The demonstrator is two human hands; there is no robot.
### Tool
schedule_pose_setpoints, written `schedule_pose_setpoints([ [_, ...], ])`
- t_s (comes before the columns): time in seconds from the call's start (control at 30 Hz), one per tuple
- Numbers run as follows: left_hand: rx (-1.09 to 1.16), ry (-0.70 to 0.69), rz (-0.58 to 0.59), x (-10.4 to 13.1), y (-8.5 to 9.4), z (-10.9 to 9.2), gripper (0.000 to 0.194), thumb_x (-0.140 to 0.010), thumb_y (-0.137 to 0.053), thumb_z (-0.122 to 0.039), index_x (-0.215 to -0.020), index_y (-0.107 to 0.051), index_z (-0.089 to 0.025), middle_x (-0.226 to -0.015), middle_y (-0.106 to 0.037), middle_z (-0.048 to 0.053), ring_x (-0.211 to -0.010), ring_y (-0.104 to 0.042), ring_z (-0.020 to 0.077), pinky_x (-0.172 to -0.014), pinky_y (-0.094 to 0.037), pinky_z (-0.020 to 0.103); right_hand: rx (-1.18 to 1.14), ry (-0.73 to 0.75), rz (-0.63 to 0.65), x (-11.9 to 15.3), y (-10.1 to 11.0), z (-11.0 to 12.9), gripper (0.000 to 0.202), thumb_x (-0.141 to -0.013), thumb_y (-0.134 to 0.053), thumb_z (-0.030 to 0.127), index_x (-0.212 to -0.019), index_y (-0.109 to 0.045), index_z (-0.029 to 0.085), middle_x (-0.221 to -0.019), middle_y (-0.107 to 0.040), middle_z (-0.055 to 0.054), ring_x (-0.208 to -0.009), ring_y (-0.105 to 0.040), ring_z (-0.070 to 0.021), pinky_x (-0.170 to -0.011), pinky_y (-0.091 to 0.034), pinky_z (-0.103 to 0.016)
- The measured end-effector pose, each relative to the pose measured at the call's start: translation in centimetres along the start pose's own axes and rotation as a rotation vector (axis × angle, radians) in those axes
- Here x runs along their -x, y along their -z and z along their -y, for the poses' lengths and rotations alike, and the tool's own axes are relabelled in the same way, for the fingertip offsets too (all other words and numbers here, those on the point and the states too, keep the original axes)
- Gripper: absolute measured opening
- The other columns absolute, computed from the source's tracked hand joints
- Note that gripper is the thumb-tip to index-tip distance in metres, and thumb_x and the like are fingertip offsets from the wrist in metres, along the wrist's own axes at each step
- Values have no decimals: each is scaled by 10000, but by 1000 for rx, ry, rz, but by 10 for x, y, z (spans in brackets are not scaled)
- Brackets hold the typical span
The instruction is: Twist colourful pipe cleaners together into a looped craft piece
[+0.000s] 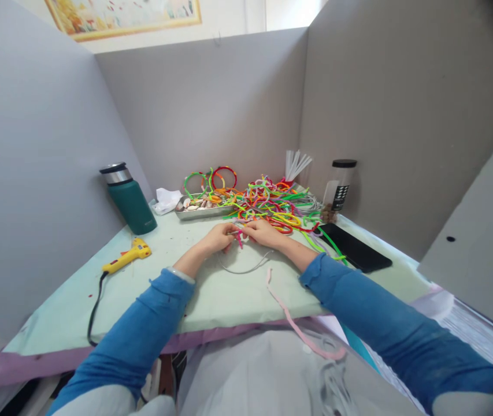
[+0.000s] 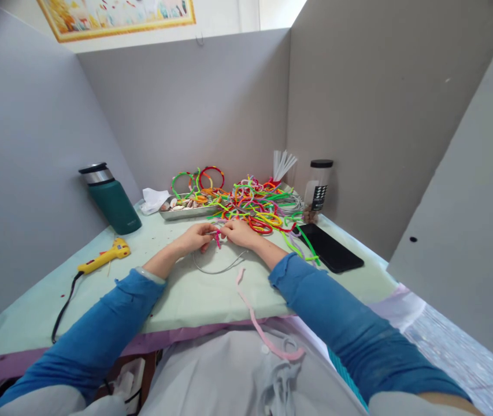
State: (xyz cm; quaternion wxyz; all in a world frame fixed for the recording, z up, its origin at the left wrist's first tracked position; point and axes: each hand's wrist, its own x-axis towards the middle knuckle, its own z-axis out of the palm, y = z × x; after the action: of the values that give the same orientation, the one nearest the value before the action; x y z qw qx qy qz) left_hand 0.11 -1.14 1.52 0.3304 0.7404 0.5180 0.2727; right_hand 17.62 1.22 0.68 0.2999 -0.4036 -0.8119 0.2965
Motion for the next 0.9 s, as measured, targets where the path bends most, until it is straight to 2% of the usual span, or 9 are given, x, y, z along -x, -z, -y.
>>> schedule_pose_setpoints([
  [0.07, -134, -48, -61, -1, 0, 2, 228, -719, -529, -203, -925, -590, -125, -503, -521, -31, -399, -442, 80, -437, -346, 201, -1, -2, 8, 0, 0, 0, 402, -815, -432, 450, -731, -652, 124, -520, -510, 11, -483, -424, -80, -484, -306, -199],
  [0.17, -352, -194, -150, -3, 0, 5, 189, -690, -565, -218, -853, -620, -138, -695, -617, 15, -544, -509, 99, -536, -385, 212, -5, 3, 17, -1, -1, -1, 388, -815, -431, 430, -725, -649, 122, -519, -513, 11, -486, -425, -80, -488, -308, -200],
  [0.27, -529, -292, -179, -4, 0, 5, 174, -690, -578, -228, -842, -619, -151, -792, -635, 33, -660, -534, 130, -610, -391, 228, -23, 15, 25, -1, -1, -2, 368, -812, -434, 413, -708, -637, 125, -510, -506, 17, -481, -425, -81, -490, -313, -202],
  [0.43, -724, -342, -192, 1, 0, 0, 173, -725, -561, -253, -875, -597, -175, -841, -628, 52, -741, -557, 168, -643, -390, 245, -36, 17, 32, -1, -1, -1, 367, -812, -431, 415, -674, -614, 129, -496, -501, 19, -472, -423, -78, -492, -315, -200],
  [0.67, -844, -374, -176, 8, -2, -7, 173, -790, -479, -253, -913, -573, -175, -907, -619, 78, -794, -573, 174, -683, -397, 251, -17, 9, 22, 1, 1, 1, 400, -811, -422, 446, -621, -585, 134, -458, -466, 24, -474, -416, -87, -492, -307, -207],
  [0.9, -789, -392, -190, 6, -1, -5, 186, -824, -438, -262, -887, -591, -176, -850, -629, 73, -767, -571, 171, -659, -388, 249, -18, 6, 19, 0, 0, -1, 383, -816, -429, 432, -666, -617, 134, -492, -499, 19, -476, -426, -79, -503, -315, -203],
])
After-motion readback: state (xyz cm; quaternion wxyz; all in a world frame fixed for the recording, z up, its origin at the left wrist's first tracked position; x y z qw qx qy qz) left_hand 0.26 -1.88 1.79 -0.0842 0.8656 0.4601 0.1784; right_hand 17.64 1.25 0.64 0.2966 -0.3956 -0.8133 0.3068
